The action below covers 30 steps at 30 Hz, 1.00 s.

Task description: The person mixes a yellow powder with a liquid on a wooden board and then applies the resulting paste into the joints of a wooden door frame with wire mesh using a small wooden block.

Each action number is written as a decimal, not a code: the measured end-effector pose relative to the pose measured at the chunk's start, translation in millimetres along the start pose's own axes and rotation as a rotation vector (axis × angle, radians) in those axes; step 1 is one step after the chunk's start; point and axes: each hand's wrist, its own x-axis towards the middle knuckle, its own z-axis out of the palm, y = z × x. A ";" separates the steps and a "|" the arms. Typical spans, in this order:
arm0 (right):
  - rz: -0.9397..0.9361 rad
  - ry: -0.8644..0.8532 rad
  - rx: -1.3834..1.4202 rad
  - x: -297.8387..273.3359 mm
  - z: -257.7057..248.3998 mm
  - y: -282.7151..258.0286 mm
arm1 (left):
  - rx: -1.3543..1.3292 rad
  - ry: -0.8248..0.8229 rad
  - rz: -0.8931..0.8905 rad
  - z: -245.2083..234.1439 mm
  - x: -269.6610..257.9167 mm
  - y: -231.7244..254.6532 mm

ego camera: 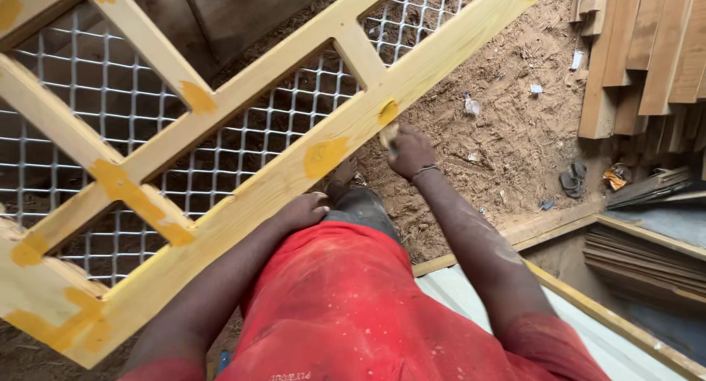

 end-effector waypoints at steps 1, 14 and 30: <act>0.000 -0.002 0.018 -6.4 -4.4 -6.5 | 0.005 -0.016 0.033 1.1 -0.1 -6.4; 0.072 0.106 0.155 22.7 -0.8 -133.3 | -0.113 -0.041 0.063 -8.5 -16.9 -1.1; 0.169 -0.068 0.205 -16.8 -4.6 -131.6 | -0.029 -0.330 0.224 -5.7 -15.2 -13.5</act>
